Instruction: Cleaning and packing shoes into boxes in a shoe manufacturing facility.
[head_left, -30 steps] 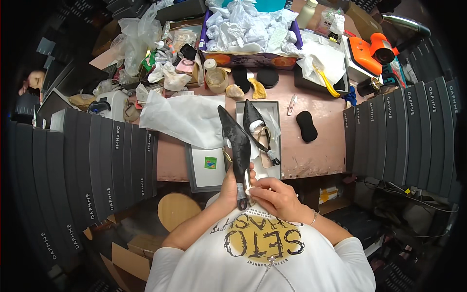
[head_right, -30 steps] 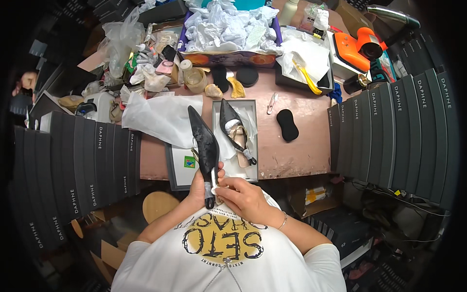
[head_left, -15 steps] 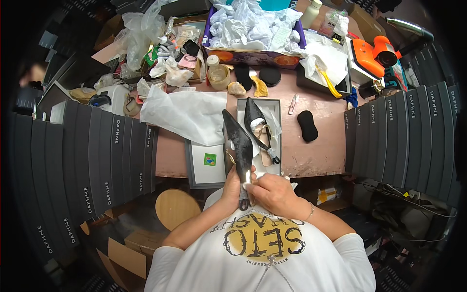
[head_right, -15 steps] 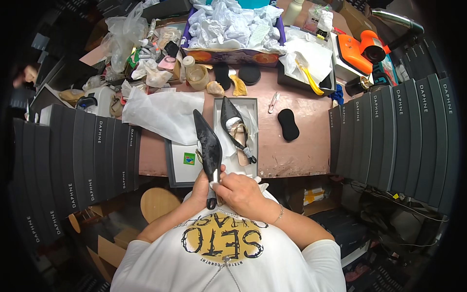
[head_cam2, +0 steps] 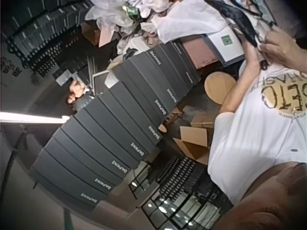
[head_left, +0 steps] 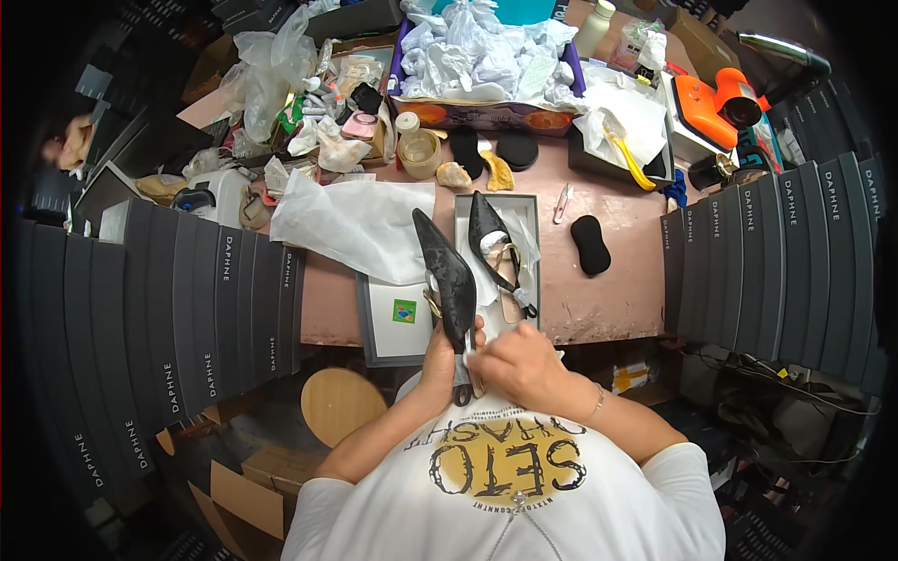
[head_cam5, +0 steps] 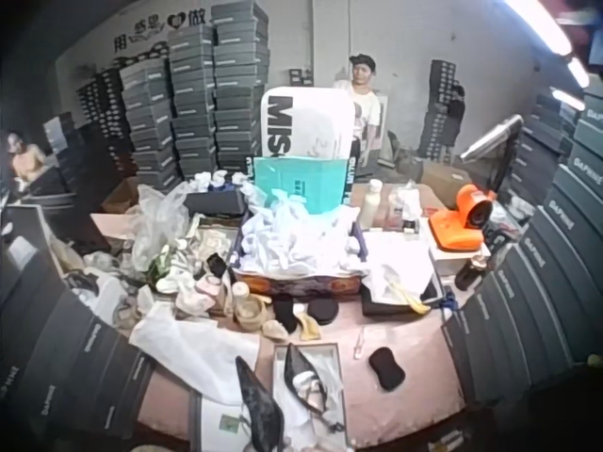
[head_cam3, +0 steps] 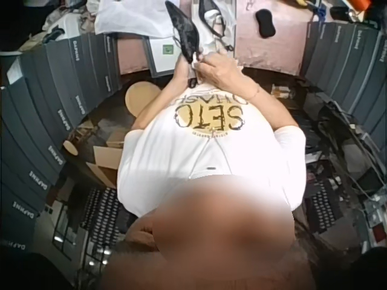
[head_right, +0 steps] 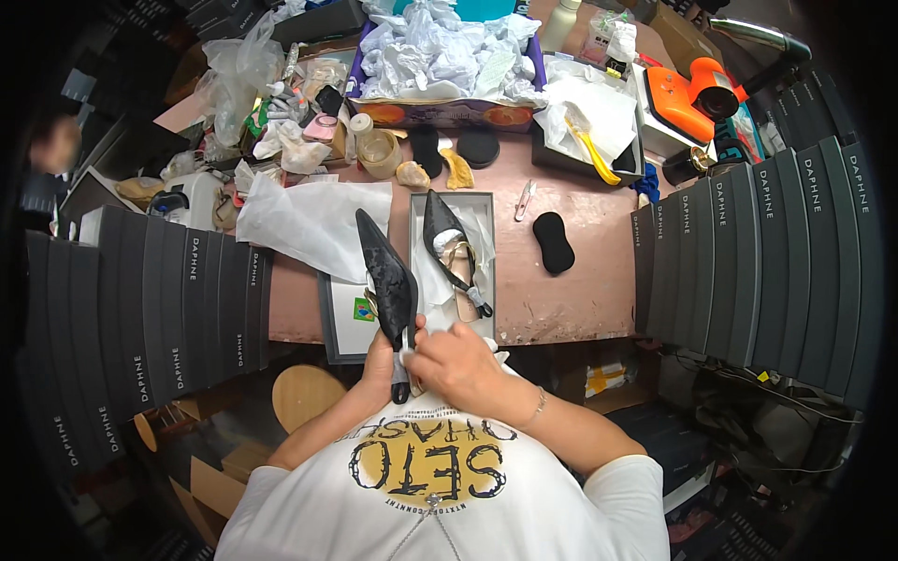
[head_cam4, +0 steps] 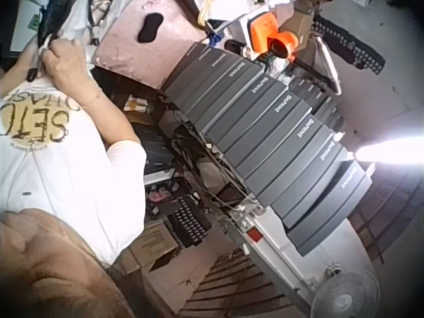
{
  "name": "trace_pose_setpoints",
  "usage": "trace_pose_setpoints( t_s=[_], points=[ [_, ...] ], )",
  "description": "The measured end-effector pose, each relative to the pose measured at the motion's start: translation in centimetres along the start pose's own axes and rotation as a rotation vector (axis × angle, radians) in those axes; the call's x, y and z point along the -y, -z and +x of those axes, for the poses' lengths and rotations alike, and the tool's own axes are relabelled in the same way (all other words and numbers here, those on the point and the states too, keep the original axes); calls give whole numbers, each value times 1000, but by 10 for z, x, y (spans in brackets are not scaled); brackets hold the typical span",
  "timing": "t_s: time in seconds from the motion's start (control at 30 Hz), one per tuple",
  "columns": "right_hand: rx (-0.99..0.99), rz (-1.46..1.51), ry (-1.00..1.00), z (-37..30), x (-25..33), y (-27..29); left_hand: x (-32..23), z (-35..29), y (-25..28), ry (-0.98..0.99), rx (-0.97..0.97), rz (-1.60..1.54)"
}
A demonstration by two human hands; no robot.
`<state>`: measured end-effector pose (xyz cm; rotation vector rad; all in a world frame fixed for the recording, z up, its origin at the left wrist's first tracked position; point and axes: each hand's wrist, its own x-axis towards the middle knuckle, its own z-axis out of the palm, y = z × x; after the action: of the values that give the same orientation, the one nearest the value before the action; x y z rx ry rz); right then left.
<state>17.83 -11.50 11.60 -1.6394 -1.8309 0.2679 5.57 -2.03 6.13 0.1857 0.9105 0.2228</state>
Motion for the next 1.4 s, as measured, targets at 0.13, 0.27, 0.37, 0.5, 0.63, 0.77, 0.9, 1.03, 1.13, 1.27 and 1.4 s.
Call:
trace_pose_setpoints(
  t_s=[0.13, 0.27, 0.37, 0.5, 0.63, 0.77, 0.9, 1.03, 1.13, 1.27, 1.4],
  points=[
    [2, 20, 0, 7, -1, -6, -2, -2, 1, -18, 11, 8],
    [178, 214, 69, -3, 13, 10, -22, 14, 20, 23, 234, -134],
    [175, 395, -108, 0, 6, 21, -42, 16, 8, -23, 234, -213],
    [102, 901, -733, -5, -7, 9, -58, 13, 0, -96, 359, -281],
    [-152, 1524, -865, 10, -6, -8, -61, 10, -7, -130, 420, -265],
    [-150, 1461, -756, 23, -10, -1, -65, 8, -9, -288, 364, -32],
    [-64, 933, -521, 33, -5, 23, -67, -11, -12, -299, 316, 9],
    [36, 634, -349, 36, -3, 27, -69, -14, 3, -268, 306, 41],
    [33, 494, -294, 38, 6, 26, -63, -31, -3, -455, 223, 101],
    [107, 437, -150, 44, 20, 13, -43, -26, -16, -450, 235, 307],
    [111, 720, -358, 26, 33, 30, -40, -1, -11, -371, 295, 129]
  ],
)
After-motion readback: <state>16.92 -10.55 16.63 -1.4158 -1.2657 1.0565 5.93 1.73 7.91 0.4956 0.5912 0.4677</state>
